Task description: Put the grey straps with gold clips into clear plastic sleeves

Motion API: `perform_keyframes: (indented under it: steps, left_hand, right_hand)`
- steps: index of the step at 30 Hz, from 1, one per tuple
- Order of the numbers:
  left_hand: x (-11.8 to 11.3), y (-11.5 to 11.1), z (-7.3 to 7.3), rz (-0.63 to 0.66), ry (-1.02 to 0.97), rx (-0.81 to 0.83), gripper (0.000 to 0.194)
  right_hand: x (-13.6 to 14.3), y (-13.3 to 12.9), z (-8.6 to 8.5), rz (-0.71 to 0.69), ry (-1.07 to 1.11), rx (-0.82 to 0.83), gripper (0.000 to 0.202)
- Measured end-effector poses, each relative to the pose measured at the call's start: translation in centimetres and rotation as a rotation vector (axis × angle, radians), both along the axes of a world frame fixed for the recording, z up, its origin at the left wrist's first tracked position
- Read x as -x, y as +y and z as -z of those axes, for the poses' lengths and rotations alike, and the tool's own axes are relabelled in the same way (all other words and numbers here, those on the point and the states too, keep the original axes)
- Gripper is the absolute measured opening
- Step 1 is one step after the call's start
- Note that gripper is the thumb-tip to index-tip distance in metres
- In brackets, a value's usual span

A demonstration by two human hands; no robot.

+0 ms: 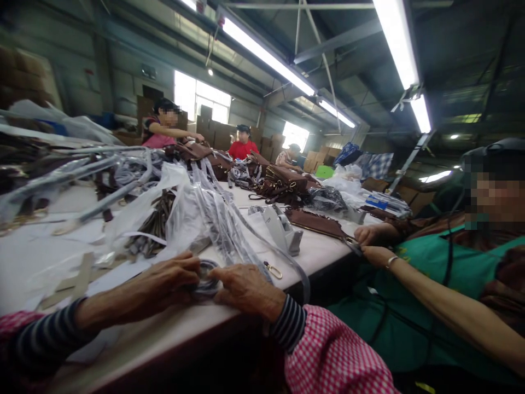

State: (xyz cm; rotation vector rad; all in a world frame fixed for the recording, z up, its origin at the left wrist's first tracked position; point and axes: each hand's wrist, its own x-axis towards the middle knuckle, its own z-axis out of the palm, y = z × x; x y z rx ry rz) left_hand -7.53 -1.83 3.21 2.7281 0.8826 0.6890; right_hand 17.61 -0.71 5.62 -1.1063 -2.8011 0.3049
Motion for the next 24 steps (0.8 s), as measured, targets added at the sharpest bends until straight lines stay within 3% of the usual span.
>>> perform_keyframes:
  steps: [5, 9, 13, 16, 20, 22, 24]
  left_hand:
    - [-0.7, -0.7, 0.6, -0.066, 0.073, 0.037, 0.013]
    - [-2.2, -1.3, 1.5, -0.192, 0.113, -0.020, 0.015]
    - [-3.3, -1.1, 1.5, -0.227, 0.127, -0.055, 0.007]
    - [-3.8, -1.0, 1.6, -0.250, 0.133, -0.061, 0.009]
    - [-4.5, -0.7, 3.1, -0.267, 0.062, -0.095, 0.006]
    - [-4.9, -0.6, 4.1, -0.280, 0.041, -0.100, 0.007]
    - [-5.1, -0.7, 4.9, -0.303, 0.012, -0.098, 0.013]
  right_hand:
    - [0.9, 0.5, 0.7, -0.048, -0.088, -0.100, 0.016]
    - [1.3, 0.4, 1.8, -0.041, -0.080, -0.140, 0.014]
    - [1.1, 0.4, 2.4, -0.012, -0.036, -0.104, 0.016]
    - [0.2, 0.5, 0.9, -0.052, 0.009, -0.004, 0.018]
    - [0.3, 0.6, -3.7, -0.085, 0.064, 0.072, 0.017]
    - [2.5, 0.6, -5.5, -0.088, 0.202, 0.030, 0.017]
    - [6.3, 0.7, -5.9, -0.146, 0.279, -0.041, 0.017]
